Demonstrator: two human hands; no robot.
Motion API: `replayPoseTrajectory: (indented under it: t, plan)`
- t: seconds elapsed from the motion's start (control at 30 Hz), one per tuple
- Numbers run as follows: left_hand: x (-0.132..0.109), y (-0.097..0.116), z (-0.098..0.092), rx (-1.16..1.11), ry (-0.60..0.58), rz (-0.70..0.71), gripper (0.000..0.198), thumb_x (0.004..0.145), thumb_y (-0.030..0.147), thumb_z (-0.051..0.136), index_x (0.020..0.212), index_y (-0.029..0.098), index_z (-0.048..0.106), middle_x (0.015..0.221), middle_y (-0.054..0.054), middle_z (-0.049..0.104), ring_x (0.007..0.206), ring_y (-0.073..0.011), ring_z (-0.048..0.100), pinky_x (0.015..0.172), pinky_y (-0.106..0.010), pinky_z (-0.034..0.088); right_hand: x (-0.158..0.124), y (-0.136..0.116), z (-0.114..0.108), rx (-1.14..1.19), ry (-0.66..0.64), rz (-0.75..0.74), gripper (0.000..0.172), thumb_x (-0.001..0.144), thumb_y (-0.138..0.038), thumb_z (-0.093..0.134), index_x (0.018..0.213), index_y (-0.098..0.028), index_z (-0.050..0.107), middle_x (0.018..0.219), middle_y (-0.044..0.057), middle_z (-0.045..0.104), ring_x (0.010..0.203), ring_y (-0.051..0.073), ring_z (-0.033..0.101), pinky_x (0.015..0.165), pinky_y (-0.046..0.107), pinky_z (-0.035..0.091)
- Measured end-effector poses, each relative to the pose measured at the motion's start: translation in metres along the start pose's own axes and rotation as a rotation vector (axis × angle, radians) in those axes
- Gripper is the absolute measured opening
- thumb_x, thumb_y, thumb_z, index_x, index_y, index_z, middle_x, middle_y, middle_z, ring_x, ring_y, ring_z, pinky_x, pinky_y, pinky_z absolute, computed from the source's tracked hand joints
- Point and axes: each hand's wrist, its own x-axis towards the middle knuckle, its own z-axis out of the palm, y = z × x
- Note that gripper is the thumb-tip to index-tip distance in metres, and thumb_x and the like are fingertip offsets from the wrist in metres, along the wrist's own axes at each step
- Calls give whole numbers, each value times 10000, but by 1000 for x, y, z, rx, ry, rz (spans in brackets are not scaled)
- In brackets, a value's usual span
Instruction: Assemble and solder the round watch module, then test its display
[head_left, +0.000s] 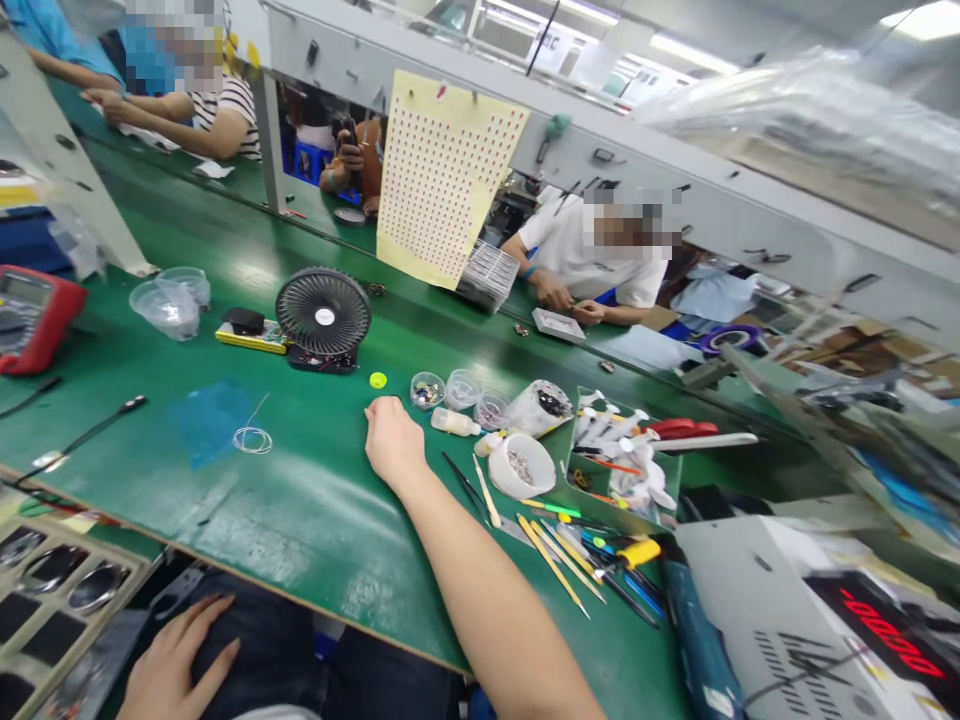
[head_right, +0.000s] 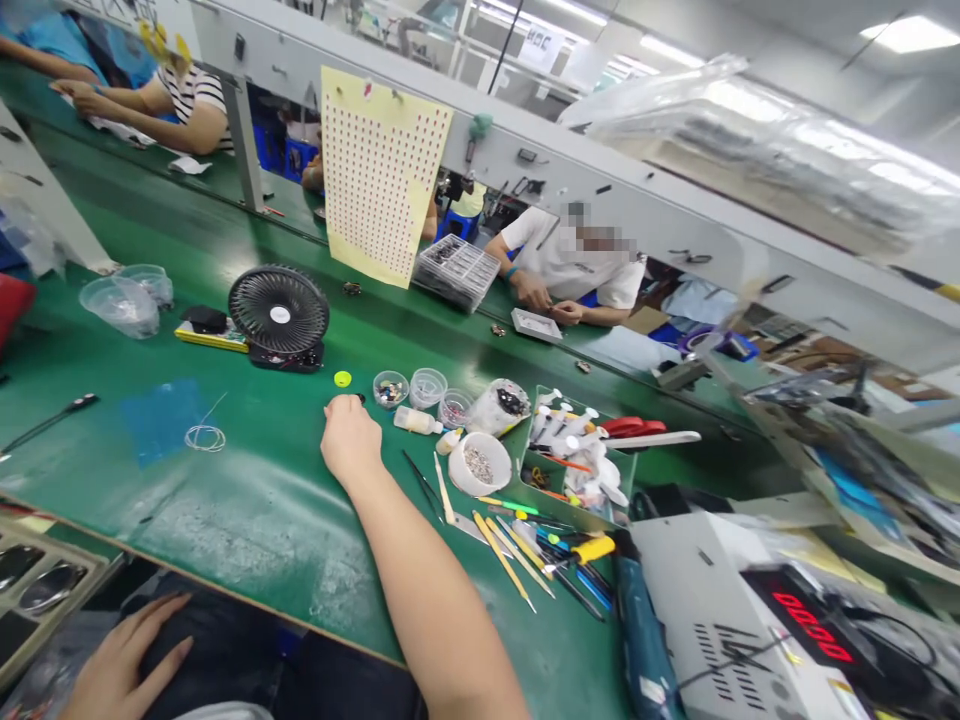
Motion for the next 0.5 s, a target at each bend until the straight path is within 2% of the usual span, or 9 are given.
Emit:
replayPoseTrajectory:
  t: [0.1, 0.2, 0.3, 0.43, 0.5]
  plan:
    - [0, -8, 3, 15, 11, 21, 481, 894, 575, 618, 1324, 366, 665, 1356, -16, 719, 1243, -299, 699, 1047, -503, 595, -9, 3, 1, 37, 14, -24, 181, 1102, -255, 420, 1172, -211, 581, 1151, 84, 722, 1065, 221, 699, 842, 306, 513]
    - [0, -6, 2, 6, 43, 20, 474, 884, 588, 602, 1294, 364, 680, 1325, -20, 737, 1221, -307, 710, 1035, -510, 601, -14, 3, 4, 69, 30, -58, 147, 1076, -235, 480, 1150, -240, 607, 1100, 47, 760, 1042, 202, 715, 859, 283, 511]
    - [2, 3, -2, -18, 63, -7, 472, 878, 599, 590, 1265, 353, 701, 1305, -30, 747, 1213, -310, 713, 1033, -511, 599, -15, 3, 7, 90, 55, -80, 133, 1050, -236, 538, 1138, -253, 637, 1071, 27, 782, 1024, 197, 730, 853, 271, 515]
    - [5, 18, -7, -39, 25, -32, 463, 885, 567, 630, 1283, 344, 712, 1353, -33, 727, 1267, -304, 681, 1088, -507, 563, -12, 5, 8, 119, 101, -104, 147, 1011, -219, 585, 1128, -253, 666, 1063, 30, 794, 1004, 194, 742, 856, 269, 528]
    - [7, 26, -9, -48, 51, -46, 453, 899, 551, 631, 1285, 330, 717, 1358, -46, 720, 1278, -306, 669, 1116, -525, 537, -10, 8, 8, 135, 124, -118, 158, 996, -211, 583, 1117, -246, 679, 1040, 39, 796, 976, 197, 748, 849, 275, 537]
